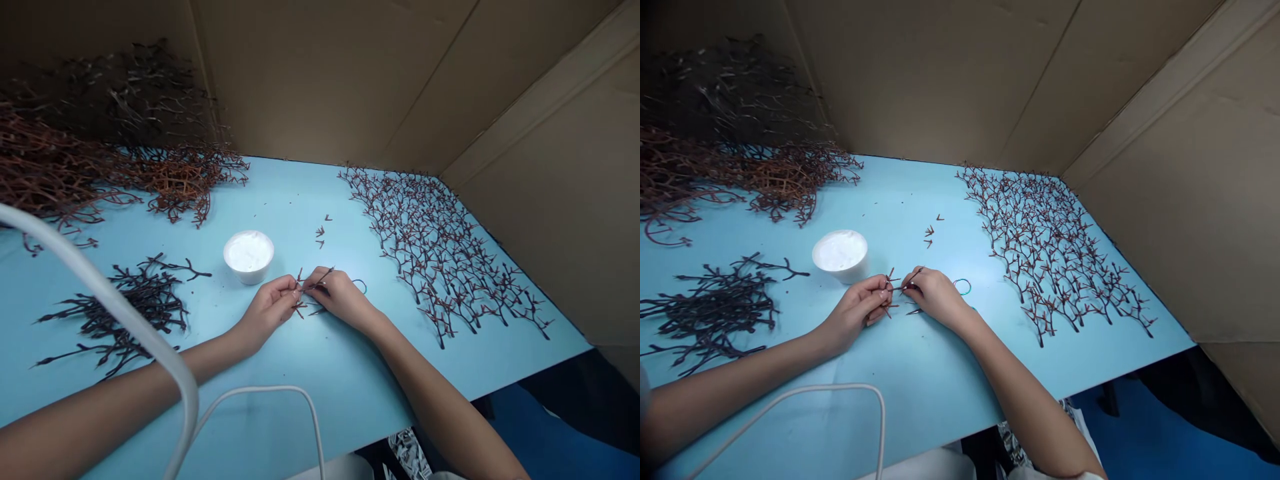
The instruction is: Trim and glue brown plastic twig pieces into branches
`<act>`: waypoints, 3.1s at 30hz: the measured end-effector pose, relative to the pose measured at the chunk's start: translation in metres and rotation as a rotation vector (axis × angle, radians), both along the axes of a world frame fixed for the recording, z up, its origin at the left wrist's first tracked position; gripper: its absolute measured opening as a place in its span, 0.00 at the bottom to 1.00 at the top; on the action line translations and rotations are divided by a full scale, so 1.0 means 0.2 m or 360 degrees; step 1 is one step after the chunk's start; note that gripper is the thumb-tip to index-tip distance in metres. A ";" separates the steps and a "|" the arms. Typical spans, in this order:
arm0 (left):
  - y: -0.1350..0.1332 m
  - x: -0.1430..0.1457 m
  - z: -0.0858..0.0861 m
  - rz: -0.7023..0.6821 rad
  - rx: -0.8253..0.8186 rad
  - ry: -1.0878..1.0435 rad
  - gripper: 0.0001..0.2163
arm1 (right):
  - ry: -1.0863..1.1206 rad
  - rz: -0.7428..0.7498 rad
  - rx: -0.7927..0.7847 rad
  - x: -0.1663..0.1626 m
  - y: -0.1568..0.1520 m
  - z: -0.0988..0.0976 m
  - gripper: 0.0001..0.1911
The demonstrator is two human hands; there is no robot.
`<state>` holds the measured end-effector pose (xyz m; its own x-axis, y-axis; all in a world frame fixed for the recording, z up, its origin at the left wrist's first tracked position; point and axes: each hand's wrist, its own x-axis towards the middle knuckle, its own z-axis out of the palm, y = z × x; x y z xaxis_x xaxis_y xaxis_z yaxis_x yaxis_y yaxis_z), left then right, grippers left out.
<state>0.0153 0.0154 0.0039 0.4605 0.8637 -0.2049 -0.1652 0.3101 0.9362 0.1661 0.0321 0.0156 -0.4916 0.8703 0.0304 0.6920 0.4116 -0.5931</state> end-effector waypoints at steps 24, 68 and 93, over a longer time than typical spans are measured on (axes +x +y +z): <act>0.02 -0.01 -0.01 0.0097 -0.0073 -0.0220 0.08 | 0.1662 -0.0492 -0.1126 0.02 0.00 -0.03 0.06; 0.00 -0.01 -0.03 0.0093 0.0075 -0.0103 0.11 | 0.1803 -0.0531 -0.1122 -0.04 -0.03 0.00 0.05; 0.01 -0.01 0.00 0.0197 -0.0044 -0.0247 0.09 | 0.2048 -0.0601 -0.1368 -0.04 -0.02 -0.04 0.07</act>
<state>0.0141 0.0173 0.0038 0.3792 0.9106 -0.1642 -0.3451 0.3038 0.8881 0.1577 0.0274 0.0073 -0.2885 0.9072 -0.3062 -0.4516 -0.4109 -0.7920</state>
